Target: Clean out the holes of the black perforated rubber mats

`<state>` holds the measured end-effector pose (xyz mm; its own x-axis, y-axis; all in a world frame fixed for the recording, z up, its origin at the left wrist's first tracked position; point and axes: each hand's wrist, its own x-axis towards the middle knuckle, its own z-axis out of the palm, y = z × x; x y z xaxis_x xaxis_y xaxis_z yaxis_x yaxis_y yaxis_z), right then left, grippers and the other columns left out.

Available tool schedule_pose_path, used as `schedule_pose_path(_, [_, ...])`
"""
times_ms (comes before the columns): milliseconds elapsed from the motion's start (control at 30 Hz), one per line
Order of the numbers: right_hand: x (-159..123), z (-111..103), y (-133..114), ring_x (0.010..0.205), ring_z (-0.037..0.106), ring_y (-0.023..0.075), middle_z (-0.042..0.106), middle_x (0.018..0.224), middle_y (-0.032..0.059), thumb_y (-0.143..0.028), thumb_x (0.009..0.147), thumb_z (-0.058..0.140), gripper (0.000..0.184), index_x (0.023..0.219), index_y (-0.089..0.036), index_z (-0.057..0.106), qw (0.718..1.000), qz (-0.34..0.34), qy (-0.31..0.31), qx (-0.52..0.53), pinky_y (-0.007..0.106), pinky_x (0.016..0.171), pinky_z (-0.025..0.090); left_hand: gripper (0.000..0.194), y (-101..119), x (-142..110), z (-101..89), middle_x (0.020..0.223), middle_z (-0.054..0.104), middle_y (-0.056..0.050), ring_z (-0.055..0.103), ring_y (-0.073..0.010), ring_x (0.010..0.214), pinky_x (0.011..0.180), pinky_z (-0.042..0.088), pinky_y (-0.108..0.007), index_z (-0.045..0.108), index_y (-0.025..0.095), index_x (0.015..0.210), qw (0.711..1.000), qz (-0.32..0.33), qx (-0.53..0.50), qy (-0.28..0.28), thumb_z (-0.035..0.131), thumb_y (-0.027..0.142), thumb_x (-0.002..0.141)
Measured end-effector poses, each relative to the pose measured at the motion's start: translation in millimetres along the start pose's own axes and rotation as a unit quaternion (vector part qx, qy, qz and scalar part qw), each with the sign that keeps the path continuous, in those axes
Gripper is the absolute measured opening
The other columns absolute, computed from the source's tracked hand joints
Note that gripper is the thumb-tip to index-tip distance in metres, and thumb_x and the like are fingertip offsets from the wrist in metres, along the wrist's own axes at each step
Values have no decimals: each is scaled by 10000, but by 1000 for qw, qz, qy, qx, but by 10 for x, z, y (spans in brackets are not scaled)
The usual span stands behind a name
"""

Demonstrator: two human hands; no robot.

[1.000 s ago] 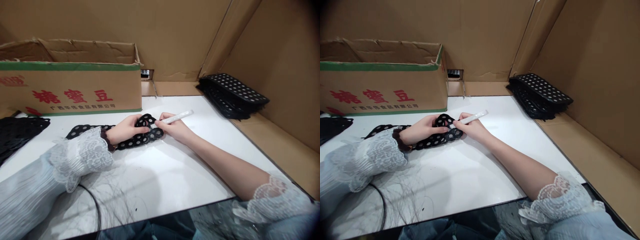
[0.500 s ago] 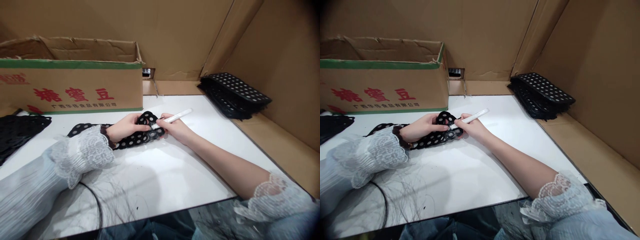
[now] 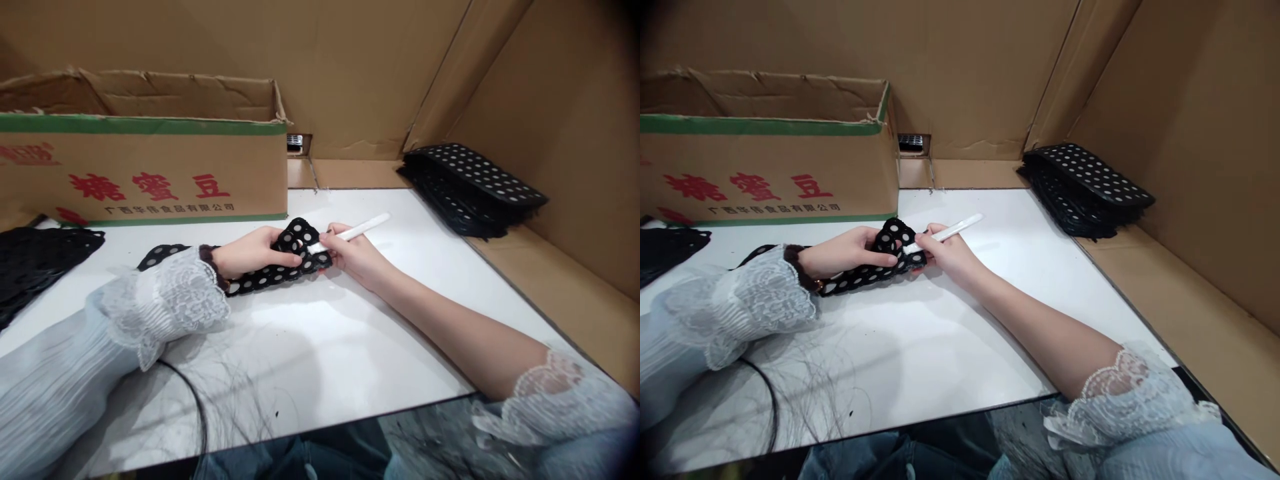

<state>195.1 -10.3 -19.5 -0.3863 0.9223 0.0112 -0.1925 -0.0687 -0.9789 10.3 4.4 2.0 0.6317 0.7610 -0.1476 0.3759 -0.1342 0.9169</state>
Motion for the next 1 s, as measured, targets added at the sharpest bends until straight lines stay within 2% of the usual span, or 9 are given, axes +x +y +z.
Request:
schedule_pose_path(133, [-15, 11, 21, 498, 536, 104, 496, 549, -49, -293, 712, 542, 273, 591, -189, 321, 1000, -24, 2, -10, 278, 498, 491, 297, -23, 14, -10, 866, 639, -41, 574, -175, 719, 650, 429, -275, 601, 142, 870, 999, -11, -32, -16, 619, 315, 630])
schedule_pose_path(267, [-38, 32, 31, 486, 568, 126, 532, 550, -39, -308, 736, 510, 241, 616, -192, 338, 998, -41, 23, -37, 250, 451, 464, 270, -19, 16, -17, 874, 629, -38, 565, -162, 726, 645, 420, -252, 593, 136, 873, 998, -20, -41, -33, 597, 297, 656])
schedule_pose_path(367, [-50, 43, 26, 465, 571, 132, 524, 525, -44, -300, 743, 502, 231, 616, -192, 343, 998, -39, 30, -35, 248, 433, 461, 253, -12, 10, -14, 834, 627, -31, 557, -144, 686, 616, 411, -234, 588, 134, 860, 998, -24, -47, -28, 591, 298, 666])
schedule_pose_path(567, [-45, 32, 40, 479, 550, 108, 489, 568, -57, -290, 732, 522, 229, 614, -188, 355, 999, -38, 25, 10, 289, 493, 503, 202, -2, 2, -4, 760, 629, -19, 540, -122, 612, 577, 400, -225, 597, 126, 788, 997, -42, -64, -21, 590, 285, 665])
schedule_pose_path(700, [-47, 39, 61, 515, 542, 106, 479, 583, -54, -292, 733, 516, 228, 622, -192, 344, 999, -25, 41, 8, 288, 516, 502, 207, -17, 17, -9, 767, 633, -30, 547, -131, 616, 572, 407, -231, 600, 121, 806, 995, -57, -75, -22, 578, 279, 675])
schedule_pose_path(867, [-77, 69, 41, 529, 532, 112, 469, 593, -45, -334, 785, 446, 241, 639, -199, 309, 993, -61, 46, -95, 254, 498, 441, 221, -39, 23, 7, 829, 639, -49, 570, -165, 728, 669, 428, -264, 605, 115, 853, 994, -41, -96, -17, 562, 245, 680])
schedule_pose_path(1000, [-118, 95, -15, 529, 466, 96, 404, 555, -50, -314, 816, 397, 221, 648, -200, 310, 963, -125, 47, -235, 222, 502, 363, 206, -26, 6, 43, 823, 636, -33, 568, -167, 727, 668, 431, -268, 597, 125, 841, 995, -33, -92, 17, 553, 234, 671])
